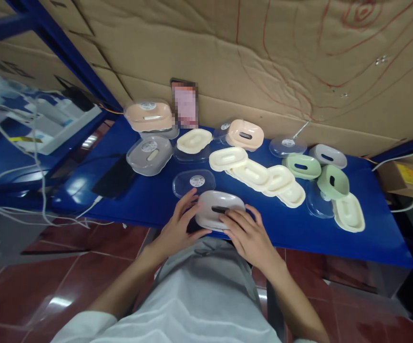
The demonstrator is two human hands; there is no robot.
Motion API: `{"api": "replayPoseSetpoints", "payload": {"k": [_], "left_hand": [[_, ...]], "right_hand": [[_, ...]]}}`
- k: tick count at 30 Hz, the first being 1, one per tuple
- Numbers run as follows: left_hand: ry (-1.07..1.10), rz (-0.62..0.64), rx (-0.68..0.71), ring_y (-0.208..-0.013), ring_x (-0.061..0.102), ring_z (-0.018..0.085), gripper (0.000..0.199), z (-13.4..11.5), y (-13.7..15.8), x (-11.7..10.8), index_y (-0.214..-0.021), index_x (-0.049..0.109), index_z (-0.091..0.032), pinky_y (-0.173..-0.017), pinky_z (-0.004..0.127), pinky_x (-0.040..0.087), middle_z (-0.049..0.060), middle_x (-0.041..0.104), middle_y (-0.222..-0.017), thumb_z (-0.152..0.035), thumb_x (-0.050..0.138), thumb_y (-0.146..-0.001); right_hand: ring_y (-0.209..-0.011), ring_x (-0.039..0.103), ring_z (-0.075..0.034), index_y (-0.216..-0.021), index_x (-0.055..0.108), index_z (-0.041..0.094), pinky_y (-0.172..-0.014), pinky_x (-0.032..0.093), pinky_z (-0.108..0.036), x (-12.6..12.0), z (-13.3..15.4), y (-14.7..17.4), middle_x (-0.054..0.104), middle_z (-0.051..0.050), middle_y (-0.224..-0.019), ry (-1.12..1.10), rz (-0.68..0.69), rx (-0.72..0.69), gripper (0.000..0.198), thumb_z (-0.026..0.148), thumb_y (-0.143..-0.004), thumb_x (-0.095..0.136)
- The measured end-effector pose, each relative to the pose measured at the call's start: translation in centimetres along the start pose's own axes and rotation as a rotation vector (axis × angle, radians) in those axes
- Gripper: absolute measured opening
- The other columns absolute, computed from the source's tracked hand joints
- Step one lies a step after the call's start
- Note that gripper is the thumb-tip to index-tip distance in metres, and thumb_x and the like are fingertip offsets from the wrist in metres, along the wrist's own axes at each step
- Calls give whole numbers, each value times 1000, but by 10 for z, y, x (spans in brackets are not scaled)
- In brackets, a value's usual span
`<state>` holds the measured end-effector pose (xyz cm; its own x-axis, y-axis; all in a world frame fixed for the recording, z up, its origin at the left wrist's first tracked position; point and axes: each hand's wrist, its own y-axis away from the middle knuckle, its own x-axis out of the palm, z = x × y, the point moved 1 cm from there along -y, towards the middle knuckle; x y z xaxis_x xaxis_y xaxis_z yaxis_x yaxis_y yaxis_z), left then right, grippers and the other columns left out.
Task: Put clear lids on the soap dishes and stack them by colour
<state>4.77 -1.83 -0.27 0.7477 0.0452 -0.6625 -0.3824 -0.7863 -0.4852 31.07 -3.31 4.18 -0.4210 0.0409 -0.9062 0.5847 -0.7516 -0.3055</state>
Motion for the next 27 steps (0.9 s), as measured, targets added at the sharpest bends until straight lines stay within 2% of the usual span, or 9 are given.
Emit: {"api": "replayPoseSetpoints", "payload": {"k": [4, 7, 10, 18, 22, 25, 27], "left_hand": [[-30, 52, 64, -149, 52, 34, 49, 0, -5, 0, -141, 61, -24, -119, 55, 55, 17, 50, -162, -36, 79, -97], [-33, 50, 79, -146, 53, 33, 39, -1, -8, -1, -131, 67, -21, -118, 52, 55, 17, 55, -158, -34, 79, -96], [-27, 60, 90, -149, 51, 32, 40, -1, -8, -2, -133, 67, -20, -119, 53, 54, 18, 54, -160, -33, 78, -97], [-40, 93, 90, -149, 51, 33, 42, 0, -6, -1, -137, 66, -23, -118, 55, 55, 17, 51, -164, -33, 77, -98], [-38, 108, 83, -154, 48, 33, 51, -1, -5, 0, -147, 59, -24, -121, 54, 53, 18, 48, -166, -35, 75, -99], [5, 116, 17, -157, 47, 34, 61, -1, -6, 0, -154, 53, -26, -120, 52, 54, 19, 38, -173, -35, 77, -98], [48, 133, -55, -156, 48, 33, 67, -2, -7, 0, -157, 50, -28, -120, 51, 54, 18, 37, -174, -35, 79, -97]], "right_hand": [[-146, 59, -27, -154, 56, 30, -131, 28, -58, 5, 5, 2, 68, -8, -152, 38, 45, -39, 44, 32, -111, 57], [-150, 56, -28, -155, 56, 29, -132, 27, -58, 10, 6, 5, 66, -9, -154, 94, -7, -56, 46, 29, -109, 62], [-146, 61, -27, -157, 55, 31, -132, 29, -57, 18, 8, 9, 70, -8, -148, 109, -62, -44, 50, 23, -108, 63], [-142, 64, -27, -156, 56, 34, -132, 31, -60, 25, 5, 14, 72, -6, -145, 107, -66, -26, 50, 26, -107, 64], [-136, 68, -27, -152, 60, 33, -129, 36, -60, 25, 0, 16, 76, -6, -139, -11, -128, -25, 47, 27, -106, 66], [-133, 70, -27, -148, 65, 35, -125, 43, -59, 24, -5, 16, 77, -6, -137, -124, -163, 2, 43, 29, -106, 67], [-130, 71, -28, -146, 67, 36, -123, 45, -59, 23, -6, 16, 77, -5, -136, -163, -176, 28, 41, 29, -105, 68]]}}
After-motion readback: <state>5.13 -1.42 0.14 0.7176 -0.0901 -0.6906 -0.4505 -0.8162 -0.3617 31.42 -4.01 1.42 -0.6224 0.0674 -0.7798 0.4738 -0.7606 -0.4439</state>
